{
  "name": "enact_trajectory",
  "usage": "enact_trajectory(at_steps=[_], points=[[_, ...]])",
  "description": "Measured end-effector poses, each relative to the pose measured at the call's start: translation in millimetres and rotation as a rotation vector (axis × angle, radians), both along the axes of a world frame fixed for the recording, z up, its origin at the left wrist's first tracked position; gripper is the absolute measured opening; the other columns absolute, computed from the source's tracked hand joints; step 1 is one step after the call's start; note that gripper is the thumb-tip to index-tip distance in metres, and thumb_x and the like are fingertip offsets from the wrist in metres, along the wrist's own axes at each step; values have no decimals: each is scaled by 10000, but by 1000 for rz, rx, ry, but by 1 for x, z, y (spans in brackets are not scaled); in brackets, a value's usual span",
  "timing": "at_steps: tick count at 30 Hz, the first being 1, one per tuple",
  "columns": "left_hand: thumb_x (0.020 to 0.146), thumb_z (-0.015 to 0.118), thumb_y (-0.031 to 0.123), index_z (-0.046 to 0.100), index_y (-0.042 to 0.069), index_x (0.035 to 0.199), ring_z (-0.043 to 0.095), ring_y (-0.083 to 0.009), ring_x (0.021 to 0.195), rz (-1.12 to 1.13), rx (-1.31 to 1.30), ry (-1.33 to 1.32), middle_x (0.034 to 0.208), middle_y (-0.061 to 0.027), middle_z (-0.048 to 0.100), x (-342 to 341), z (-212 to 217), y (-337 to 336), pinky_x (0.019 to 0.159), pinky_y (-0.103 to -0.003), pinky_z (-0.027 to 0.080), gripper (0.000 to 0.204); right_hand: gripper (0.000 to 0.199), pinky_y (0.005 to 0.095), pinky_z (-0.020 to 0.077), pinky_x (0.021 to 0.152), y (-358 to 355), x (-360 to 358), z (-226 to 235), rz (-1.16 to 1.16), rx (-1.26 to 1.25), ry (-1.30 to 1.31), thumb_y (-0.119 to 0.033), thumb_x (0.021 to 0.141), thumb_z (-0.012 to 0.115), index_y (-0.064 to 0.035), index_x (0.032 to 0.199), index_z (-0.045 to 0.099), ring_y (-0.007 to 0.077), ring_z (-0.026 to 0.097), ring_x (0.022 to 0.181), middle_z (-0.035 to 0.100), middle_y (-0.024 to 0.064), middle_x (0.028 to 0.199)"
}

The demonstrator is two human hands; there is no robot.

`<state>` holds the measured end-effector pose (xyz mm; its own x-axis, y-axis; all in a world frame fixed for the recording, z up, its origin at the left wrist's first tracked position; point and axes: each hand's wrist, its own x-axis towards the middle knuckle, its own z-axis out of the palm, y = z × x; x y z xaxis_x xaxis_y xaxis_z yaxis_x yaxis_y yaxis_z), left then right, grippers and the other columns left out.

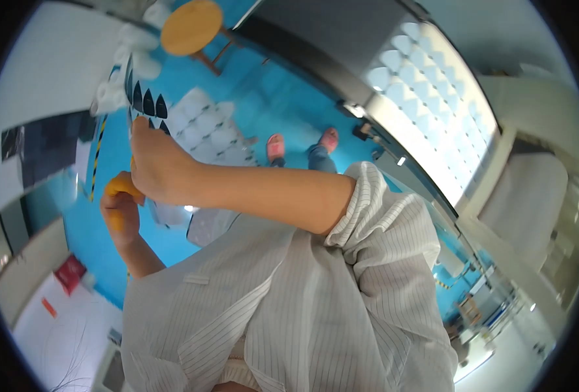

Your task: Arranging and sorting small white heart-shaped components on a light board and transferring them to trays.

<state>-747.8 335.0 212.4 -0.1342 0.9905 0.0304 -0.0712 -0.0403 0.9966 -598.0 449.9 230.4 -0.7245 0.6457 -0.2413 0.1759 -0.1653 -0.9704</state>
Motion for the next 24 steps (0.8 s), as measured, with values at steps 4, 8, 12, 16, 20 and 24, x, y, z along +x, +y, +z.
enact_trajectory(at_steps=[4,8,12,16,20,24], points=[[946,379,458,541,11,1089,548,-172,844,395,-219,-85,944,-87,579,-8,-73,54,743,-290,433,497,185,404,434,595,31,61,38,91,1,25,-9,849,401,71,1010,357,357,562,669,547,257,741],[966,365,387,498,27,1196,552,-188,982,240,-265,-265,1095,-91,572,11,-119,135,841,-310,437,447,158,349,447,628,54,116,52,94,95,93,-57,920,390,25,1055,382,248,569,710,570,191,780],[978,344,345,462,39,1255,524,-192,1090,-344,-175,-876,1203,-89,539,34,-147,207,917,-322,423,429,149,296,462,651,75,188,43,-112,-5,302,-68,930,395,1,1062,406,175,579,757,614,140,863],[958,420,168,476,23,1246,529,-194,1116,53,-215,-475,1241,-68,534,74,-120,265,914,-312,454,328,259,229,448,735,95,269,14,-462,-110,26,-72,911,439,-13,1163,430,130,552,854,626,117,999],[924,497,65,527,15,1195,562,-133,1003,-25,-175,36,1142,-56,578,108,-70,319,811,-251,481,278,245,200,431,612,118,328,-80,-732,-65,-164,-58,887,470,18,1120,473,112,545,738,608,87,881],[930,511,94,571,7,1141,556,-106,949,-56,-199,312,1069,-53,599,136,-51,361,775,-236,471,236,225,200,372,470,141,331,-104,-951,-448,36,-78,859,552,45,1042,508,101,517,600,577,61,800]])
